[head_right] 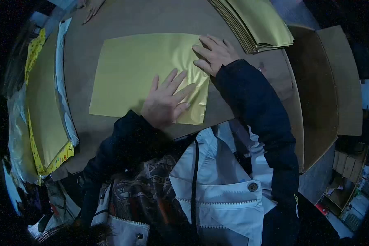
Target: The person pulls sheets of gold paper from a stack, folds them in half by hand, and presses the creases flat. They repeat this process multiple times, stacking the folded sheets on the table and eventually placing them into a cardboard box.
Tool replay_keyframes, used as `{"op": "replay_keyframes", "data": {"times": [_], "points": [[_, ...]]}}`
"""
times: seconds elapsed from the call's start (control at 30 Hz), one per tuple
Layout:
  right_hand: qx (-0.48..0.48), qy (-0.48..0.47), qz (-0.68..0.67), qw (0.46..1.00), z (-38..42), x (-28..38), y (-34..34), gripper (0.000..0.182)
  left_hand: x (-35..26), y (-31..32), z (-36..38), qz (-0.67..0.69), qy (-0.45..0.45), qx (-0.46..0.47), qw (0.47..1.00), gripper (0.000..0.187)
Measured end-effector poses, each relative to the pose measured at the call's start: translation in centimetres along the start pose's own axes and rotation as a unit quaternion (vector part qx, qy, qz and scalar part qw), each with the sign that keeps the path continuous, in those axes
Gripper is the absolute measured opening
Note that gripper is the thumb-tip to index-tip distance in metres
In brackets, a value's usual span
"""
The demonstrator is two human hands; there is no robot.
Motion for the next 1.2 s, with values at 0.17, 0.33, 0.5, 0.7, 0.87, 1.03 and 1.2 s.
{"op": "replay_keyframes", "data": {"times": [0.17,0.33,0.5,0.7,0.87,1.03,1.2], "points": [[-0.013,-0.010,0.024,1.000,0.6,0.6,-0.7,0.044,-0.3,0.9,-1.7,-0.029,0.030,0.004,0.999,0.049],[-0.138,-0.045,-0.200,0.969,8.2,5.6,-4.7,0.022,-0.4,0.4,-2.0,0.008,0.022,-0.004,1.000,0.049],[-0.141,0.063,-0.339,0.928,13.3,11.3,-2.0,0.021,0.0,1.2,-2.3,0.012,0.024,-0.023,0.999,0.044],[-0.146,0.160,-0.448,0.867,13.4,11.9,0.0,0.046,0.1,1.5,-2.5,0.009,0.009,-0.020,1.000,0.045],[-0.056,0.142,-0.544,0.825,13.2,12.7,0.5,0.068,0.1,1.8,-2.4,-0.015,0.013,-0.019,1.000,0.048],[-0.044,0.208,-0.556,0.803,15.4,10.6,0.0,0.066,0.2,1.9,-2.4,-0.035,0.021,-0.010,0.999,0.049],[-0.056,0.149,-0.377,0.912,15.2,9.9,-2.3,0.046,0.2,2.2,-2.1,-0.042,0.040,-0.035,0.998,0.085]]}}
Point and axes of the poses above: each hand's wrist, its own z-axis away from the middle knuckle, its own y-axis out of the palm, x = y × z, the point moved 3 cm from there along -z, towards the middle knuckle, and after that the axes turned 8 degrees about -z, right-handed, at the moved point
